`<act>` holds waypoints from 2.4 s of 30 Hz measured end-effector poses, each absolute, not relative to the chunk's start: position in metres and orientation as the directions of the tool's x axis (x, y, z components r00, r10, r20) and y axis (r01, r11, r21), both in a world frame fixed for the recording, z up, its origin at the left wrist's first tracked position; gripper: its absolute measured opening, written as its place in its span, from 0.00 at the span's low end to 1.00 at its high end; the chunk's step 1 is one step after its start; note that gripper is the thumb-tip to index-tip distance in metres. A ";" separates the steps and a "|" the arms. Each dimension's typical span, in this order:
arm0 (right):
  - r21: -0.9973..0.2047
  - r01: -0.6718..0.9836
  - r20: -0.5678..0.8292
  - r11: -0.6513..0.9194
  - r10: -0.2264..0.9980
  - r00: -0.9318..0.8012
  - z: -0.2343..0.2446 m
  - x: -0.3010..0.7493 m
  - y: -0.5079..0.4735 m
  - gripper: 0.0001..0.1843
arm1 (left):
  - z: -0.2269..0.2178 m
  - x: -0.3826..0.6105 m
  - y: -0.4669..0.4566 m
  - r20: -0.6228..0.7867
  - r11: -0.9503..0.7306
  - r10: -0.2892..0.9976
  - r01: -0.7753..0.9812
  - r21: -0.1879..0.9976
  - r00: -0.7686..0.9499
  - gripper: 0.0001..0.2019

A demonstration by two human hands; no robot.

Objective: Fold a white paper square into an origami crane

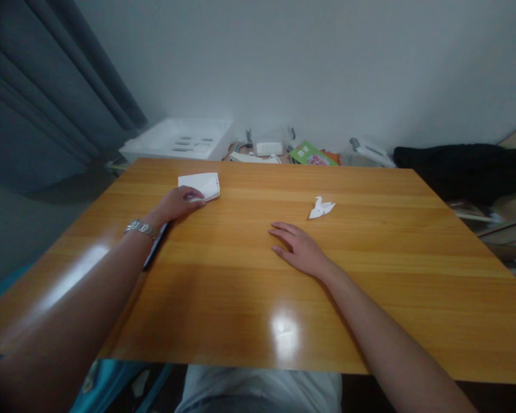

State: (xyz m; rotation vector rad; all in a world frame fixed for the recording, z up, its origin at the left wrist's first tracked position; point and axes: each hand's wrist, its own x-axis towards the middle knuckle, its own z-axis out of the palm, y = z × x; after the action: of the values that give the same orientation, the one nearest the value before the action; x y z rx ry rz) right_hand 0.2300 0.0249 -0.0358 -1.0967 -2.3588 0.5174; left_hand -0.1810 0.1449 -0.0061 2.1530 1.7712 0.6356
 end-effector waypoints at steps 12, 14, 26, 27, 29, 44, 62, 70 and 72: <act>-0.521 0.595 0.273 0.612 0.780 -0.562 -0.037 0.230 0.026 0.23 | -0.011 -0.189 0.151 0.139 -0.249 0.968 0.853 0.458 0.208 0.14; -0.523 0.593 0.277 0.612 0.781 -0.560 -0.036 0.230 0.026 0.23 | -0.010 -0.189 0.150 0.137 -0.246 0.969 0.849 0.467 0.206 0.13; -0.526 0.594 0.285 0.609 0.784 -0.552 -0.037 0.229 0.026 0.22 | -0.003 -0.182 0.137 0.274 -0.265 0.939 0.944 0.195 0.207 0.12; -0.526 0.595 0.282 0.608 0.784 -0.552 -0.037 0.229 0.025 0.22 | -0.002 -0.181 0.136 0.290 -0.276 0.932 0.944 0.182 0.217 0.10; -0.527 0.597 0.274 0.605 0.786 -0.554 -0.036 0.229 0.025 0.22 | 0.001 -0.180 0.134 0.318 -0.297 0.919 0.940 0.170 0.233 0.08; -0.521 0.596 0.269 0.611 0.780 -0.565 -0.035 0.229 0.025 0.23 | 0.032 -0.157 0.098 0.693 -0.402 0.690 0.907 0.129 0.208 0.08; -0.705 0.546 0.359 0.452 0.892 -0.276 -0.033 0.230 0.028 0.18 | 0.002 -0.068 0.007 0.312 -0.793 0.602 0.598 0.119 0.735 0.11; -0.604 0.591 0.434 0.534 0.843 -0.319 -0.025 0.229 0.025 0.17 | -0.008 -0.061 0.002 0.268 -0.860 0.509 0.475 0.185 0.818 0.13; -0.575 0.599 0.426 0.558 0.828 -0.363 -0.023 0.226 0.023 0.18 | -0.009 -0.060 0.001 0.282 -0.868 0.495 0.457 0.193 0.822 0.14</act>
State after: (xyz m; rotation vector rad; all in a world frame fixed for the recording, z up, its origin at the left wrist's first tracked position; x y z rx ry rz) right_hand 0.2261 0.0226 -0.0231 -1.1406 -2.0941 0.4220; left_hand -0.0595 0.0013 -0.0087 2.8861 0.7571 0.4950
